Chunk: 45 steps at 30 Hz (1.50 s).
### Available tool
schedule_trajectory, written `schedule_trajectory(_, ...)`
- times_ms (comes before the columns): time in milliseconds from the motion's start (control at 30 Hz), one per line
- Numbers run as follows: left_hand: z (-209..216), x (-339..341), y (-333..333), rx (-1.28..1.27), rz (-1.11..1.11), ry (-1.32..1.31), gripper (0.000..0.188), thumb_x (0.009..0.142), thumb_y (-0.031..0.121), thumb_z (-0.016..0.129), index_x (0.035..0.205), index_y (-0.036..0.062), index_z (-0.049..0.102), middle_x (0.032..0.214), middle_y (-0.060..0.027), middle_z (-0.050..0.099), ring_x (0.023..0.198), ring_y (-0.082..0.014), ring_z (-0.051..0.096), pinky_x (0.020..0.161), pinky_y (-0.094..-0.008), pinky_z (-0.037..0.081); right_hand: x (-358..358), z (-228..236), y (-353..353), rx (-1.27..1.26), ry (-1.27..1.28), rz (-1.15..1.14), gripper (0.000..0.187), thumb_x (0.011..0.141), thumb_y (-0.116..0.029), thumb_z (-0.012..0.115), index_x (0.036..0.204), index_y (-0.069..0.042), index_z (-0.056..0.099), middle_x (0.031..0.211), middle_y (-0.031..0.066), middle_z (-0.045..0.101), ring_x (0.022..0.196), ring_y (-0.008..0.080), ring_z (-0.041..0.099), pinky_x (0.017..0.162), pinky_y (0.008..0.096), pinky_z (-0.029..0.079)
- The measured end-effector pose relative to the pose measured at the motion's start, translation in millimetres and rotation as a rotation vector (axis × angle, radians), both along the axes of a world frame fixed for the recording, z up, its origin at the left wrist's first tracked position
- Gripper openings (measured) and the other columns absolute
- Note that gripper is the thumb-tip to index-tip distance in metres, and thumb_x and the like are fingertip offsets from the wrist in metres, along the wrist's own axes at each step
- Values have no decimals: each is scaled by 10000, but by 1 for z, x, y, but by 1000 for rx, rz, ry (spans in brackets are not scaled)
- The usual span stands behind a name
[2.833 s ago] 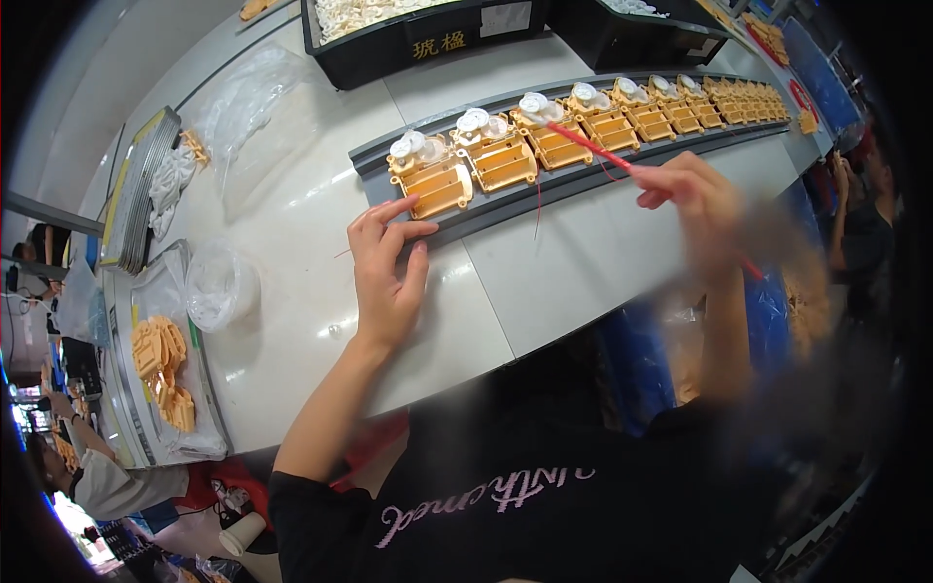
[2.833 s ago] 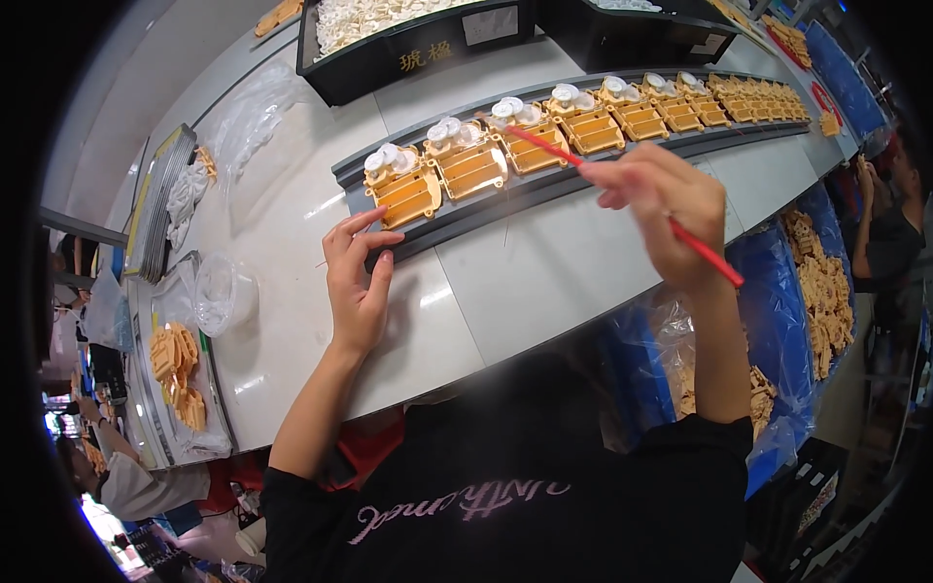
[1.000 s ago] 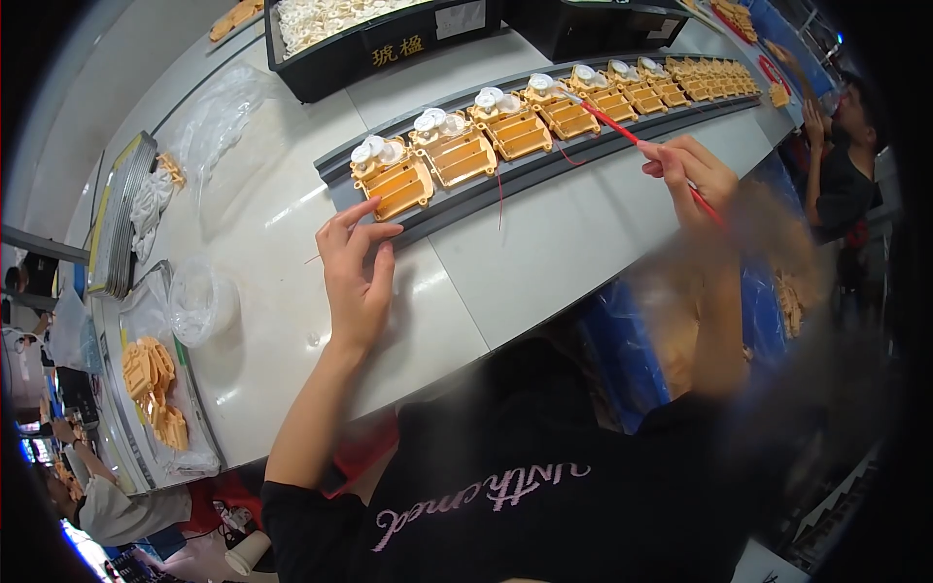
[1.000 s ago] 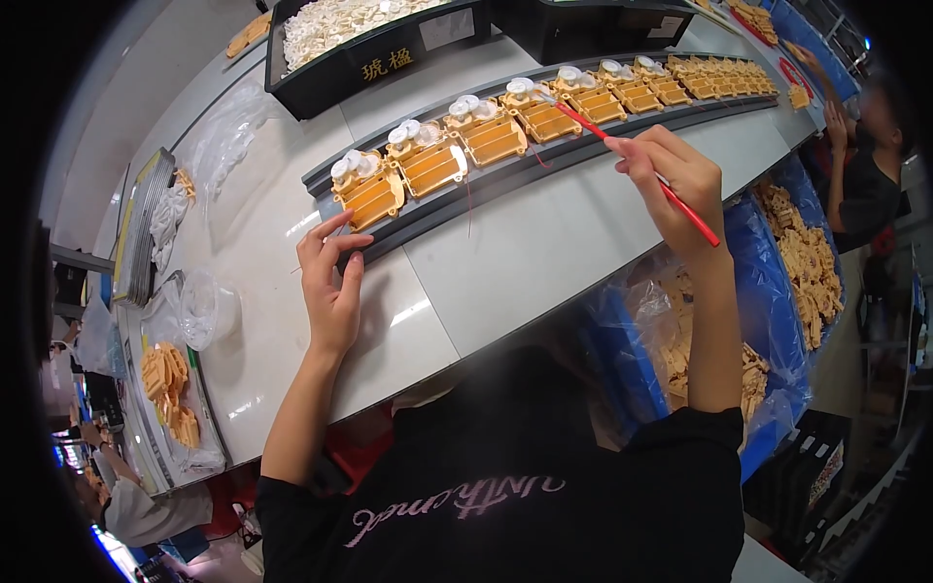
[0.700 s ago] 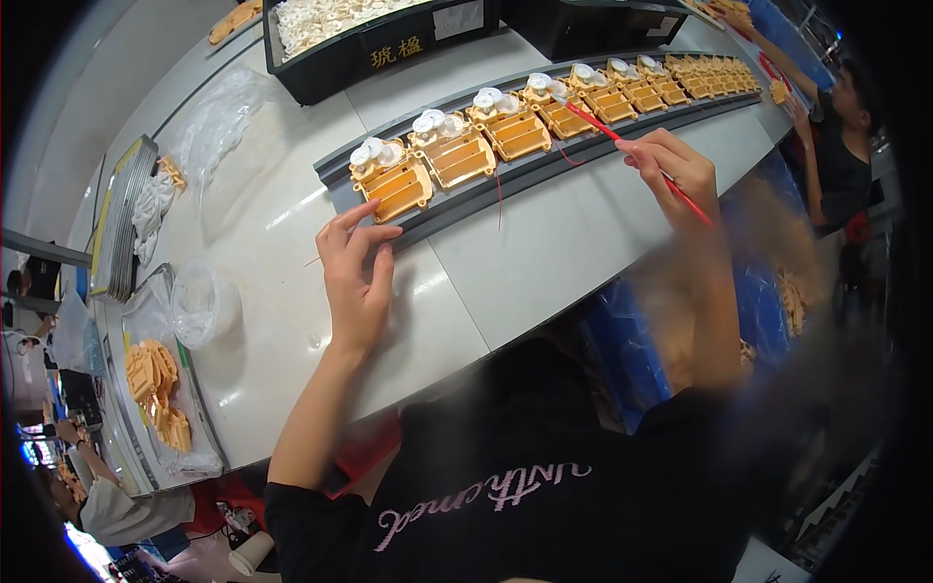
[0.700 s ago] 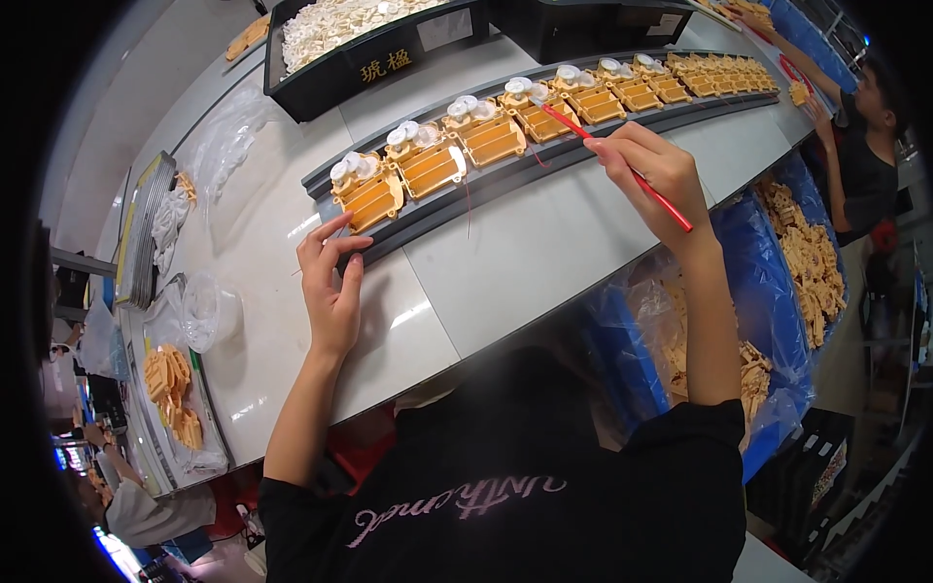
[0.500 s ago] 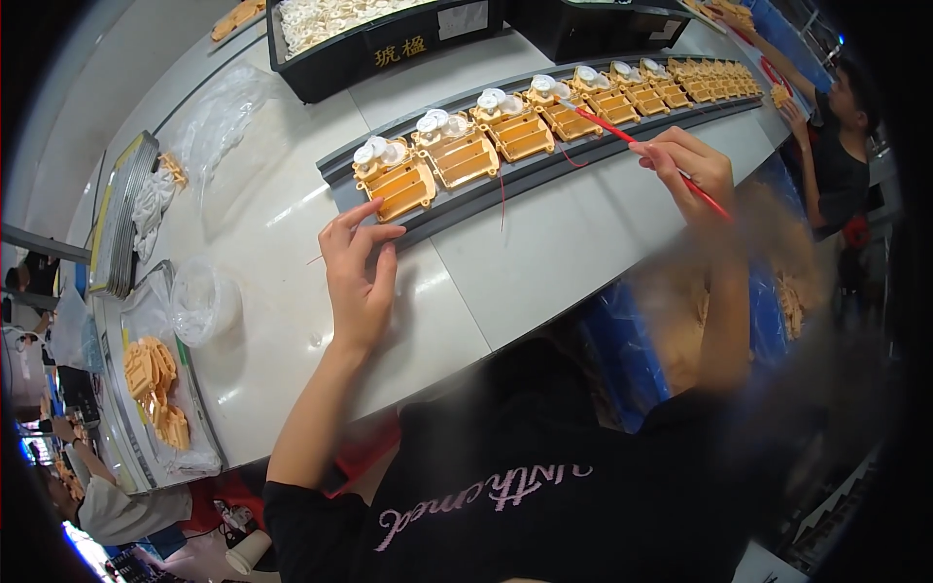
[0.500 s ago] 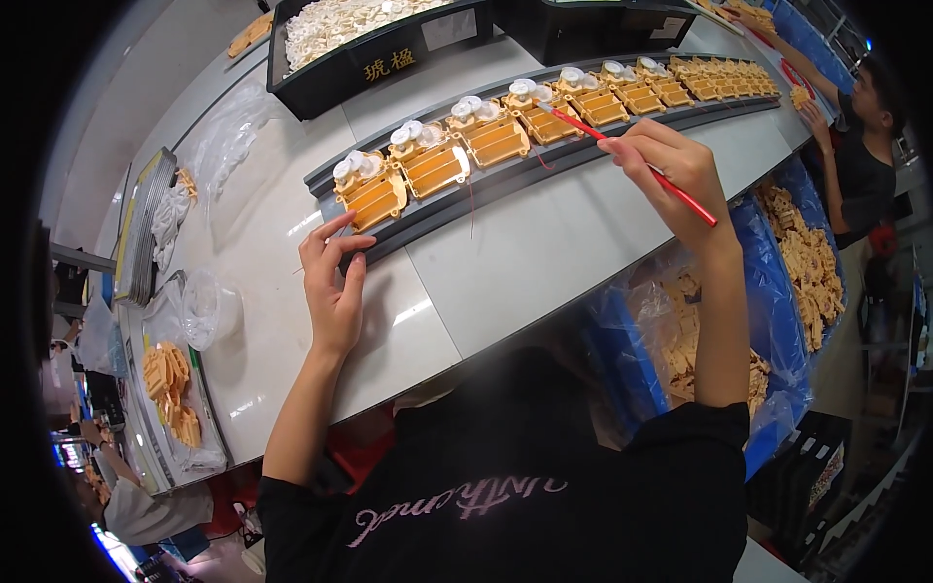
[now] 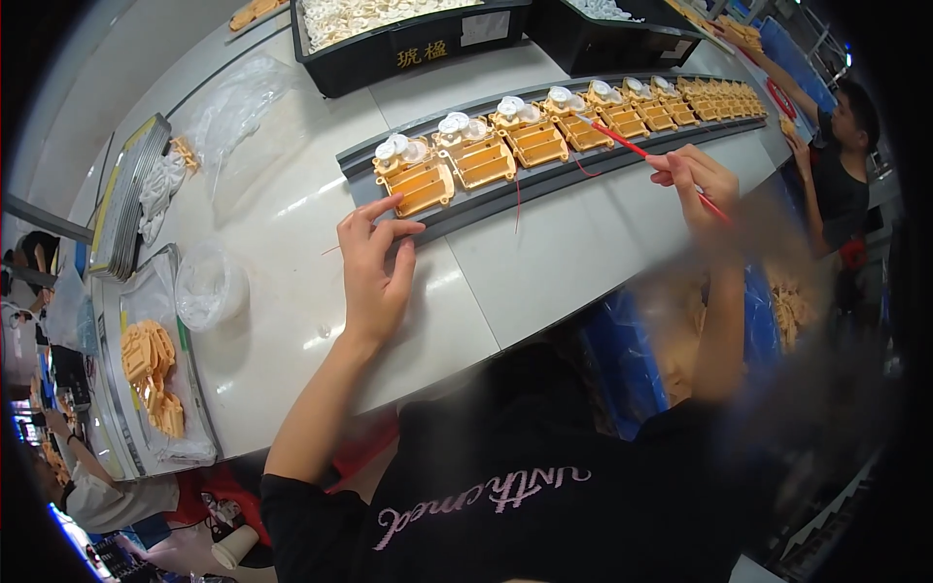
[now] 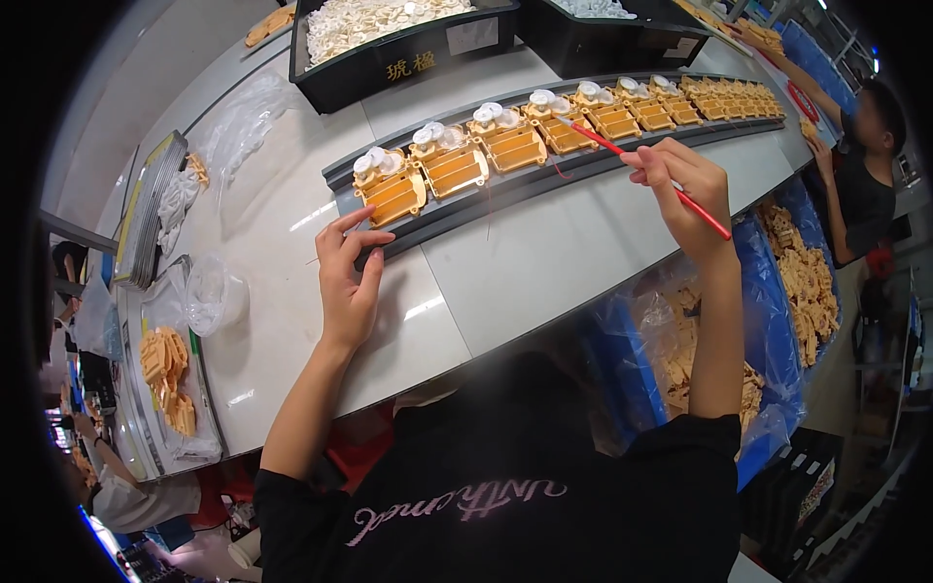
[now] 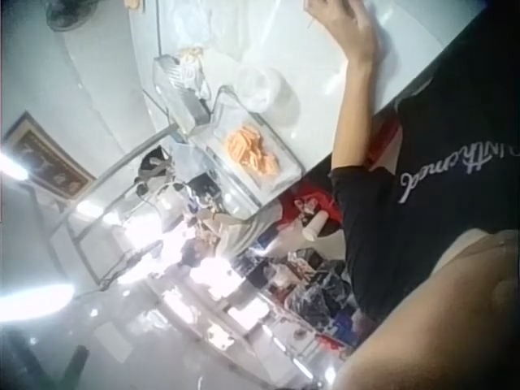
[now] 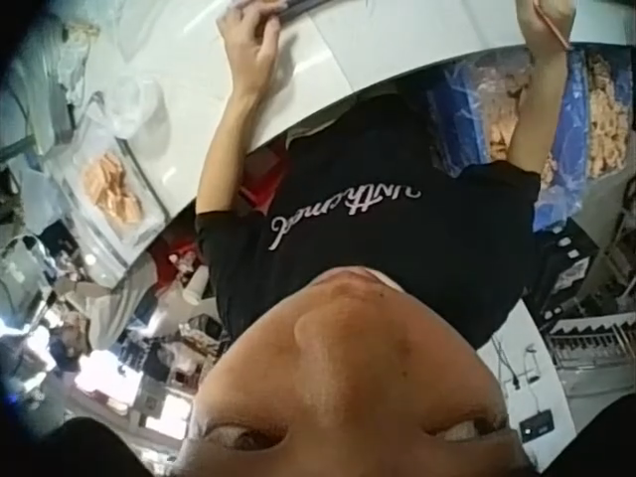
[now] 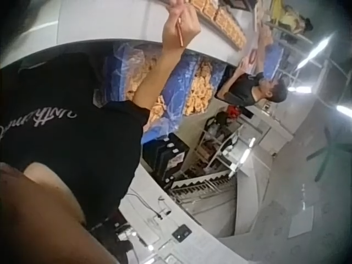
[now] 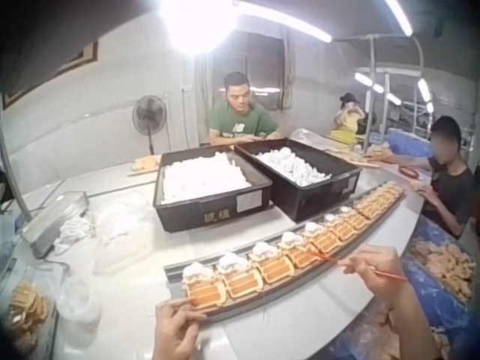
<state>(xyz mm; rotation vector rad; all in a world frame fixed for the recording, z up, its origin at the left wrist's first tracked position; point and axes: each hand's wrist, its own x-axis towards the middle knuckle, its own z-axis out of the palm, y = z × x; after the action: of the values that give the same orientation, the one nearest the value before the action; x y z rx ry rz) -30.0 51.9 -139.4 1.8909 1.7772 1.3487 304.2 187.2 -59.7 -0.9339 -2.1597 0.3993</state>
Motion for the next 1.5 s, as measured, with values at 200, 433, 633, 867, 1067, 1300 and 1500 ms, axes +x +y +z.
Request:
schedule_trajectory(200, 1, 2, 0, 9, -11, -19, 164, 784, 23, 551, 920, 56, 637, 1223, -107, 519, 1161, -297, 392, 1003, -381, 331, 2, -16, 11, -96, 293, -93, 325, 985, -155, 463, 917, 85, 671, 771, 123, 648, 672, 159, 649, 606, 249, 526)
schedule_trajectory(433, -8, -8, -2, 69, 16, 37, 148, 762, 20, 562, 890, 57, 627, 1215, -119, 520, 1151, -319, 410, 1006, -415, 324, -29, 15, -7, -92, 391, -51, 394, 996, -214, 422, 935, 91, 664, 811, 144, 669, 665, 162, 644, 625, 261, 522)
schedule_trajectory(633, -5, 4, -1, 122, 37, 50, 154, 755, 41, 569, 906, 58, 597, 1159, -137, 519, 1156, -320, 426, 957, -445, 341, -203, 54, -52, 116, 310, 708, 257, 941, -90, 478, 857, 60, 670, 703, 117, 619, 596, 176, 632, 523, 281, 494)
schedule_trajectory(867, -21, 1, -4, 144, -25, 41, 464, 794, 160, 669, 1207, 15, 515, 1290, -189, 480, 1220, -363, 422, 1014, -450, 337, -379, 18, -92, 39, -14, 1013, 396, 921, -258, 549, 620, 0, 565, 672, 147, 570, 629, 348, 551, 608, 420, 451)
schedule_trajectory(1067, -14, 2, -3, 94, -52, -34, 469, 801, 163, 652, 1217, 12, 498, 1232, -206, 511, 1173, -382, 446, 997, -444, 352, -385, 42, -95, -3, -227, 968, 390, 933, -248, 555, 651, 9, 634, 598, 134, 594, 523, 256, 574, 528, 340, 457)
schedule_trajectory(1300, -26, -8, -2, 70, -51, 34, 516, 718, 71, 619, 1223, 20, 530, 1275, -211, 500, 1210, -409, 409, 1028, -499, 281, -382, 24, -80, -850, 264, 857, 379, 903, -206, 559, 679, 83, 658, 612, 121, 650, 521, 158, 645, 498, 262, 532)
schedule_trajectory(1500, -12, -3, -2, 132, -82, 156, 529, 725, 43, 590, 1247, 22, 507, 1279, -206, 502, 1207, -392, 421, 1031, -494, 265, -361, 5, -52, -1216, 673, 679, 425, 951, -230, 426, 838, 131, 620, 735, 206, 658, 615, 240, 681, 569, 294, 578)
